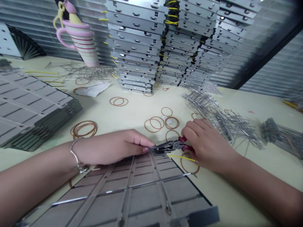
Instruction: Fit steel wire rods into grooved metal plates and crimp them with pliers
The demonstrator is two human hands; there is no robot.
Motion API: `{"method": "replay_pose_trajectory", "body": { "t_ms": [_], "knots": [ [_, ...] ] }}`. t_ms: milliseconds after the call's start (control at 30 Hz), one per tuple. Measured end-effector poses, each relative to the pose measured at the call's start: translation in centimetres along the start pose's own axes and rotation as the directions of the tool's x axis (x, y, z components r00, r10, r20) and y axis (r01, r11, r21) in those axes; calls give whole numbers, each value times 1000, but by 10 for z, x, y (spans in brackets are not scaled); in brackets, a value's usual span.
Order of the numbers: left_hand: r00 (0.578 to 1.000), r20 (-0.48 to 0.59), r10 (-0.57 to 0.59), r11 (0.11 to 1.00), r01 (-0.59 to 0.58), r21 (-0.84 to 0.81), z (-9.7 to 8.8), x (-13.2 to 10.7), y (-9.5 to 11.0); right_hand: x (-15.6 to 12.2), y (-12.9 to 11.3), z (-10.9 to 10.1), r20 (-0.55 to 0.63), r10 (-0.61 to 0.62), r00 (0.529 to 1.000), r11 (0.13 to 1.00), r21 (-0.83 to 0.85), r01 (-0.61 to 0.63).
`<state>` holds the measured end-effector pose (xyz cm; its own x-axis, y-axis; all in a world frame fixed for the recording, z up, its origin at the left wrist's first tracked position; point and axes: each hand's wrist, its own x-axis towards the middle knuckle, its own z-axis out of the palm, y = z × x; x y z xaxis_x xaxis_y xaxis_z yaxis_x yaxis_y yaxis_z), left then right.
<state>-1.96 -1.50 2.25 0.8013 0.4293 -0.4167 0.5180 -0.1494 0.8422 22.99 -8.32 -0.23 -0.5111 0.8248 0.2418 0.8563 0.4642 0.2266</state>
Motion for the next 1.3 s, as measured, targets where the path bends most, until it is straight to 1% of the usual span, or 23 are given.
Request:
{"method": "replay_pose_trajectory", "body": {
  "t_ms": [233, 367, 533, 767, 833, 1000, 1067, 1133, 1200, 1233, 1300],
  "knots": [
    [1000, 20, 4, 999, -4, -33, -1, 1, -6, -1, 1, -2, -19, -28, 999, 999, 17, 29],
    [1000, 2, -15, 1000, 15, -1, -3, 1, -4, -1, 2, -2, -17, -25, 1000, 1000, 8, 25],
    [999, 29, -19, 999, 18, 30, -4, 2, -4, 0, 0, 0, 18, 8, 1000, 1000, -19, -8],
    [998, 48, 36, 999, -38, 29, -3, 3, -5, -1, 0, 3, 27, 49, 998, 998, -35, -48],
    [998, 59, 29, 999, -30, 23, -3, 2, -3, -1, 0, 3, 31, 53, 998, 998, -32, -52],
    [997, 60, 50, 999, -51, 6, 0, 1, 0, 0, -1, -1, 25, 40, 999, 998, -40, -39],
    [998, 52, 47, 999, -48, 7, 0, 0, 0, -2, 3, -4, 26, 30, 999, 999, -46, -29],
    [999, 28, 25, 999, -26, 23, -1, -2, 0, -5, 14, -6, 11, 66, 998, 995, -78, -65],
    [1000, 0, -6, 999, 6, 33, -3, -3, -2, -10, 29, -8, -35, 147, 988, 985, -87, -150],
    [1000, -4, -22, 999, 22, 27, -4, -3, -2, -13, 36, -9, -67, 193, 979, 979, -57, -197],
    [999, 7, -45, 999, 45, -14, -6, -3, -4, -15, 45, -11, -118, 262, 958, 964, 71, -255]
  ]
}}
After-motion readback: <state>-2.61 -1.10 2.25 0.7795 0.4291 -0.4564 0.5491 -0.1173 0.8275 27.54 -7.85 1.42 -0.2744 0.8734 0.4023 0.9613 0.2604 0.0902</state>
